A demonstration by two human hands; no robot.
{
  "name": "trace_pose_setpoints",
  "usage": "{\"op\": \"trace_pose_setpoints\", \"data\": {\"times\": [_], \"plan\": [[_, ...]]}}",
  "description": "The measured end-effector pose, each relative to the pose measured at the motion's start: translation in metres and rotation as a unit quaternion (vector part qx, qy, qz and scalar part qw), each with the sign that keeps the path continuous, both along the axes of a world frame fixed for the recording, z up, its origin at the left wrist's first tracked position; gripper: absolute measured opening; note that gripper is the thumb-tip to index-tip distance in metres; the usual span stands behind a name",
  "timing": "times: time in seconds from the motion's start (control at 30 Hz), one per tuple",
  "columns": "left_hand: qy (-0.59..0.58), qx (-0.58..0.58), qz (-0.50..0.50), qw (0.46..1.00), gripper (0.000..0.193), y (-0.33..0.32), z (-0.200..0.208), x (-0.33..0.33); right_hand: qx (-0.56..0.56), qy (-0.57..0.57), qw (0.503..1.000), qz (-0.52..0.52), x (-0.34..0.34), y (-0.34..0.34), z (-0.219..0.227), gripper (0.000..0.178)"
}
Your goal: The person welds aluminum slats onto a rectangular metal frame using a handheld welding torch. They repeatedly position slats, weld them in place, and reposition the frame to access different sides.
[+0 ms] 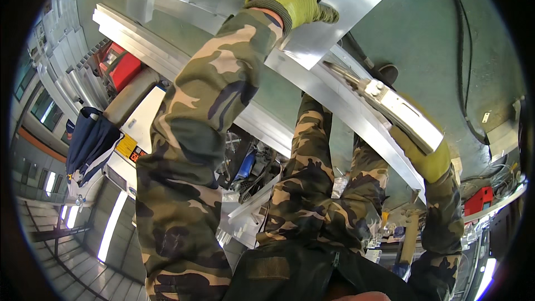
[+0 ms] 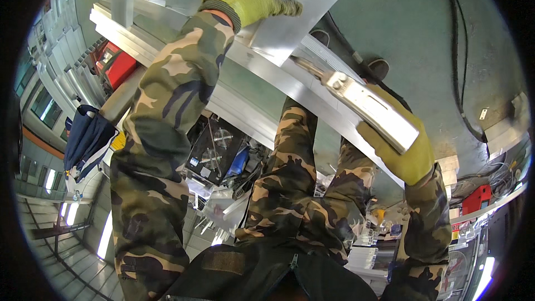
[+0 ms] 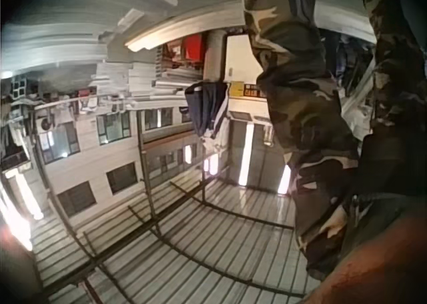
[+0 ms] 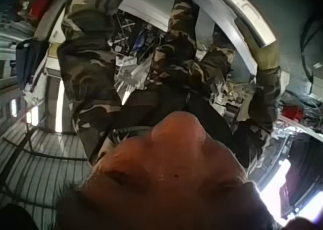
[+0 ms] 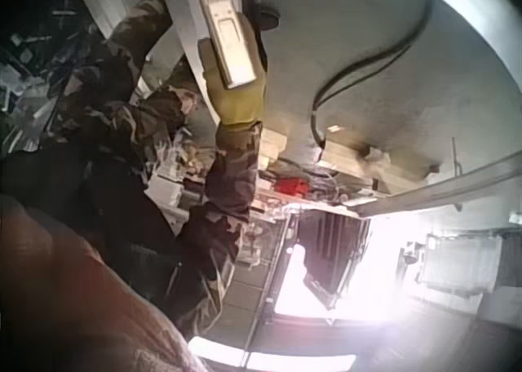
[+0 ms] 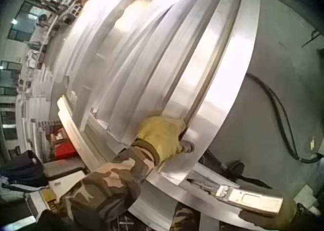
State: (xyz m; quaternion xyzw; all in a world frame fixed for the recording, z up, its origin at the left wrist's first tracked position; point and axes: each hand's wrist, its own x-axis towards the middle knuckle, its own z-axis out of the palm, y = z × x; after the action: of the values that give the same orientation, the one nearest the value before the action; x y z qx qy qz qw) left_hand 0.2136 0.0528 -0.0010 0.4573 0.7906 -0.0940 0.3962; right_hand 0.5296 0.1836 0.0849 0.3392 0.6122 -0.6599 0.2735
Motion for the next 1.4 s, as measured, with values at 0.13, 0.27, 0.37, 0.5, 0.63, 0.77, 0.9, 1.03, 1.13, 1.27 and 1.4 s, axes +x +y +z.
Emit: {"op": "trace_pose_setpoints", "data": {"times": [0.13,0.27,0.37,0.5,0.63,0.77,0.9,1.03,1.13,1.27,1.4], "plan": [[0.028,0.097,0.014,0.995,0.05,-0.025,-0.01,0.007,0.035,-0.006,0.999,-0.038,0.033,0.001,0.012,0.041],[-0.052,0.133,0.199,0.97,0.056,-0.037,0.035,0.004,0.11,0.094,0.989,-0.022,0.044,-0.007,0.026,0.046],[0.105,0.299,0.297,0.901,0.068,-0.062,0.041,-0.047,0.157,0.098,0.982,-0.03,0.047,-0.015,0.036,0.055],[0.308,0.228,0.269,0.884,0.105,-0.101,0.065,-0.144,0.168,0.109,0.98,-0.011,0.039,-0.022,0.042,0.053],[0.201,0.089,0.241,0.945,0.114,-0.111,0.055,-0.169,0.204,0.095,0.974,0.018,0.047,-0.028,0.031,0.055],[0.266,0.033,0.253,0.93,0.111,-0.116,0.066,-0.159,0.234,0.108,0.966,0.025,0.048,-0.03,0.024,0.057],[0.309,0.015,0.212,0.927,0.118,-0.097,0.076,-0.12,0.241,0.099,0.965,0.013,0.061,-0.017,0.037,0.056],[0.336,0.108,0.236,0.905,0.119,-0.101,0.08,-0.068,0.231,0.119,0.965,-0.033,0.064,-0.01,0.042,0.055],[0.335,0.136,0.258,0.896,0.117,-0.09,0.088,-0.028,0.225,0.136,0.964,-0.047,0.068,-0.003,0.045,0.055],[0.326,0.152,0.273,0.892,0.119,-0.089,0.088,0.012,0.208,0.122,0.97,-0.042,0.079,0.003,0.048,0.053],[0.264,0.134,0.325,0.898,0.117,-0.072,0.102,0.042,0.214,0.148,0.964,-0.053,0.092,0.007,0.046,0.054]]}}
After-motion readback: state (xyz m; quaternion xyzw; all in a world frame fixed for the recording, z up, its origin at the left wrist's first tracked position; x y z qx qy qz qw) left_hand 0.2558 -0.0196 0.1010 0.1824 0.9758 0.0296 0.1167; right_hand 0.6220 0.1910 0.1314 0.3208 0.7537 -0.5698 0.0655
